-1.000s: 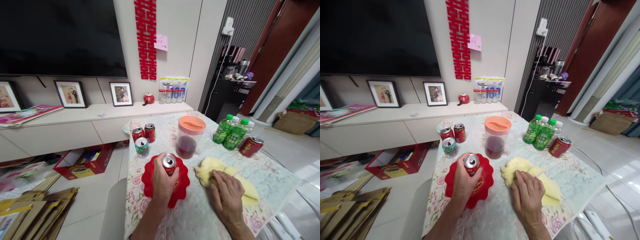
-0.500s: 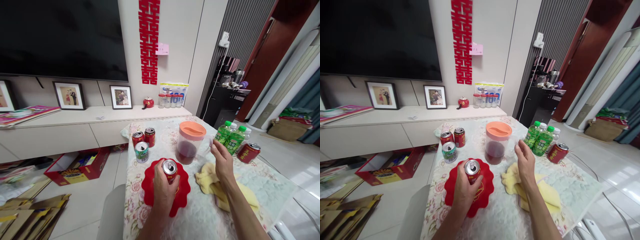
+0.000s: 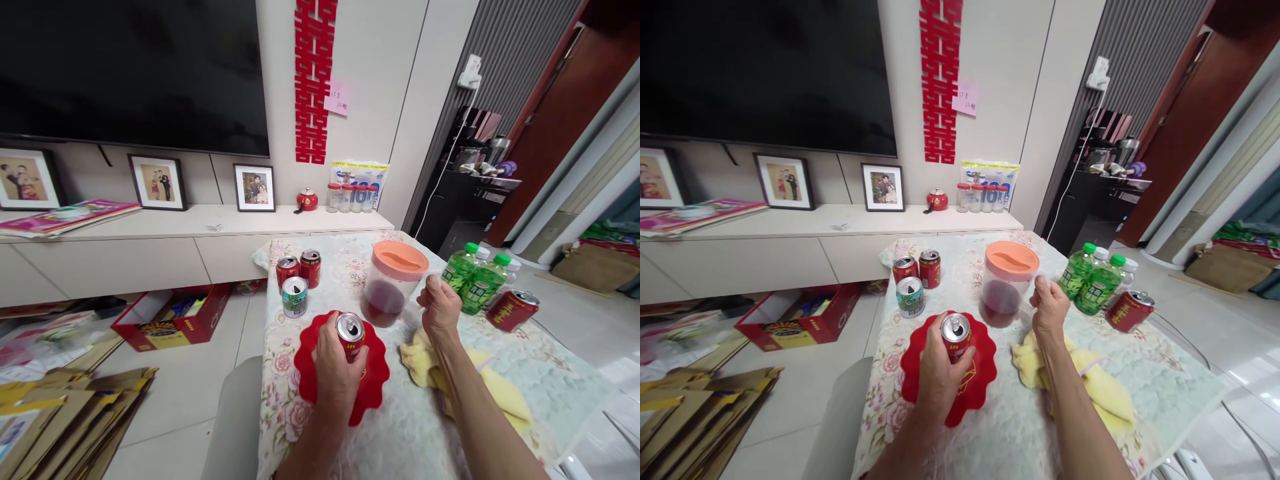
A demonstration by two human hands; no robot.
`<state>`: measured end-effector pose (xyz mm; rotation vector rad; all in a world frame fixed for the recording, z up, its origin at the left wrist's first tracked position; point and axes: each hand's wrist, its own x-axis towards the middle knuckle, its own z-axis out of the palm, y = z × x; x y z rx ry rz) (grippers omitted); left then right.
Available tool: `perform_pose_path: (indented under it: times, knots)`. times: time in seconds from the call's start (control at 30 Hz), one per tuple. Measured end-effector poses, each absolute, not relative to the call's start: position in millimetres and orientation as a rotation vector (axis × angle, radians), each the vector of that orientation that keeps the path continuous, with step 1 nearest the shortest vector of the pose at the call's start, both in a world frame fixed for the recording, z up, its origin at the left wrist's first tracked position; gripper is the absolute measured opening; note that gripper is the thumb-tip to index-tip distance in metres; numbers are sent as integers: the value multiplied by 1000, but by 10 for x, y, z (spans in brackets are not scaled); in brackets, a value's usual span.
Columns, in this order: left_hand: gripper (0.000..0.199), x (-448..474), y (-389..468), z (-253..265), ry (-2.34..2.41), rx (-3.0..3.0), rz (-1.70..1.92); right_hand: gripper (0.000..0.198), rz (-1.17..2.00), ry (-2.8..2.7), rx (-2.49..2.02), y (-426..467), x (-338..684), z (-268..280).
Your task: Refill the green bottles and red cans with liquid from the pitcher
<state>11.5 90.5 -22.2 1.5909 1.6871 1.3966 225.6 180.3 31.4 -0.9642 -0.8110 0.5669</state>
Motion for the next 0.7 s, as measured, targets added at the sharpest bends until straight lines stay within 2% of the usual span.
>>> perform_pose_path:
  times: [0.23, 0.5, 0.7]
  knots:
    - [70, 160, 897, -192, 1793, 1653, 1378, 62, 520, -744, -911, 1588, 2266, 670]
    - [76, 173, 876, -155, 1833, 1665, 1374, 59, 541, -807, -907, 1044, 2352, 1309]
    - [75, 179, 880, -223, 1831, 1675, 1498, 49, 596, -846, -1050, 585, 2390, 1554]
